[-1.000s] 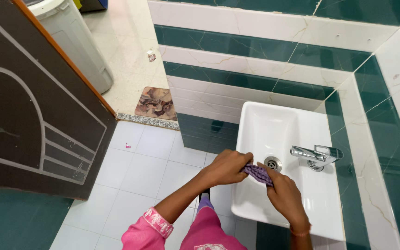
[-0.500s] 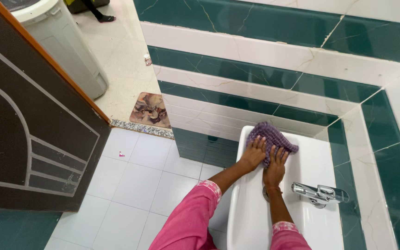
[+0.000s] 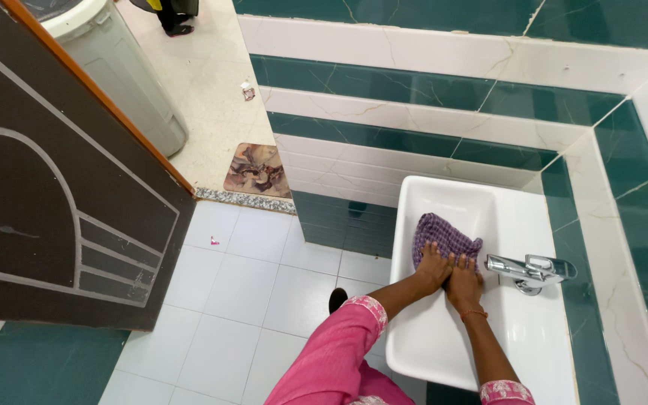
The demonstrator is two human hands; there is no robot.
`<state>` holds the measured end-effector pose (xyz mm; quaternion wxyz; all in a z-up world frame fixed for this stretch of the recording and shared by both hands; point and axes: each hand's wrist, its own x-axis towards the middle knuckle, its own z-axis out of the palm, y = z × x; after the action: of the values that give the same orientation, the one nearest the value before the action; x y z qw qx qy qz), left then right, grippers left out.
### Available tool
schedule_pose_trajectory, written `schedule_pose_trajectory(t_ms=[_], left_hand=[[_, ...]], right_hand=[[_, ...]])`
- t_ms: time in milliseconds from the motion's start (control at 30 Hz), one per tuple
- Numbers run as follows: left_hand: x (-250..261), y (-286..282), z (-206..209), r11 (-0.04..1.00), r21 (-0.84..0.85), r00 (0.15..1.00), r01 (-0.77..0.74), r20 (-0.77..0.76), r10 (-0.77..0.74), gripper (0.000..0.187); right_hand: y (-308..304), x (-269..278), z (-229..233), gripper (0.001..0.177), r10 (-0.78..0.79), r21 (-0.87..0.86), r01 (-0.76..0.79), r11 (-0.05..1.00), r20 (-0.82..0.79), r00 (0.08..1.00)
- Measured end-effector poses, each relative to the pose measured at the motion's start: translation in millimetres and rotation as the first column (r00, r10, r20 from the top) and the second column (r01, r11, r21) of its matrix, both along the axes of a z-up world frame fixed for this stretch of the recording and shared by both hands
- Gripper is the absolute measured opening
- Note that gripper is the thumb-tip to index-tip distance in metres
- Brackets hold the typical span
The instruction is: The person wipes down the surfaces of two different sinks using a purple cloth, cleaning the basins and faucets.
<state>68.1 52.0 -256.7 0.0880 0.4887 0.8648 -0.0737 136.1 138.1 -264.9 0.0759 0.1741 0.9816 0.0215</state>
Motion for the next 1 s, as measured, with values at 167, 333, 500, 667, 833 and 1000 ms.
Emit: schedule_pose_trajectory(t_ms=[167, 333, 500, 667, 833, 1000], left_hand=[[52, -19, -9, 1.0, 0.026, 0.999, 0.001, 0.041, -0.002, 0.051], [100, -34, -28, 0.994, 0.106, 0.988, 0.007, 0.153, -0.024, 0.043], [132, -52, -47, 0.985, 0.17, 0.957, -0.003, 0.287, -0.047, 0.034], [145, -81, -27, 0.98, 0.2, 0.938, 0.008, 0.337, -0.076, 0.014], [162, -130, 32, 0.965, 0.261, 0.906, 0.007, 0.408, -0.117, 0.005], [176, -177, 89, 0.948, 0.318, 0.881, 0.024, 0.441, -0.171, 0.007]], right_hand=[[-13, 48, 1, 0.054, -0.029, -0.079, 0.032, 0.996, 0.038, 0.999], [-11, 89, 9, 0.033, -0.034, -0.27, 0.101, 0.958, 0.245, 0.969], [-29, 141, 9, 0.023, -0.108, -0.274, 0.141, 0.951, 0.131, 0.985], [-46, 168, 30, 0.017, -0.07, -0.291, 0.075, 0.954, 0.028, 0.997], [-74, 194, 77, 0.013, -0.045, -0.283, 0.047, 0.958, 0.015, 0.999], [-98, 222, 113, 0.023, 0.077, -0.351, -0.155, 0.924, -0.226, 0.971]])
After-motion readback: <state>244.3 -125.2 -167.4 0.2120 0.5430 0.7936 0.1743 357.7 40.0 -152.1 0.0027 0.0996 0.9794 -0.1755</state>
